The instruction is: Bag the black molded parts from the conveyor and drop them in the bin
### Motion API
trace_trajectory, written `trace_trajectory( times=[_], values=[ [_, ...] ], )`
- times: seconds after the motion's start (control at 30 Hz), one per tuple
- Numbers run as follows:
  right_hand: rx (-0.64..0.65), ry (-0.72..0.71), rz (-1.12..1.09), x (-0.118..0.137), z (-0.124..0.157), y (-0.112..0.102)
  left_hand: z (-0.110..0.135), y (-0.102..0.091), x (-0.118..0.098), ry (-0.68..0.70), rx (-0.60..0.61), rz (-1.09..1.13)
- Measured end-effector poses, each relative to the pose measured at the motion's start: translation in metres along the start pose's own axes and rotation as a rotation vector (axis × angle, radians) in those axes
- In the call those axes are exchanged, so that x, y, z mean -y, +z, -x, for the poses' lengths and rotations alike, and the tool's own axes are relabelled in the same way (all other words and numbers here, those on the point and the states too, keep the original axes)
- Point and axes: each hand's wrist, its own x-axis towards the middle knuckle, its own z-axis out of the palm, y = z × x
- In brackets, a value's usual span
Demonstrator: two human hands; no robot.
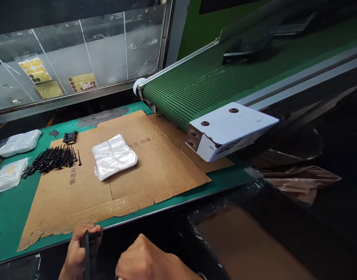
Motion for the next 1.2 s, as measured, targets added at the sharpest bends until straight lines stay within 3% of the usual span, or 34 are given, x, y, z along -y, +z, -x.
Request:
trace_trajectory(
  times=[0.17, 0.33, 0.57, 0.7, 0.83, 0.97, 1.2],
  values=[
    [-0.16, 0.124, -0.012, -0.003, -0.002, -0.002, -0.003, 0.007, -0.007, 0.022, 0.087, 0.025],
    [-0.204, 0.305, -0.08, 0.002, -0.009, 0.004, -0.004, 0.014, -0.014, 0.044, 0.126, 0.039],
    [-0.246, 0.411, -0.303, 0.01, -0.015, 0.014, -0.004, 0.023, -0.011, 0.036, 0.224, 0.115],
    [-0.386, 0.484, -0.551, 0.006, -0.016, 0.025, 0.005, 0.032, -0.005, 0.063, 0.149, 0.114],
    [-0.52, 0.616, -0.824, 0.001, -0.015, 0.038, 0.02, 0.032, 0.001, -0.077, -0.03, 0.001],
    [-0.601, 0.713, -0.879, 0.001, -0.016, 0.045, 0.027, 0.027, 0.005, -0.183, -0.075, -0.042],
    [-0.598, 0.704, -0.864, 0.001, -0.014, 0.046, 0.028, 0.028, 0.009, -0.136, -0.096, -0.047]
  ],
)
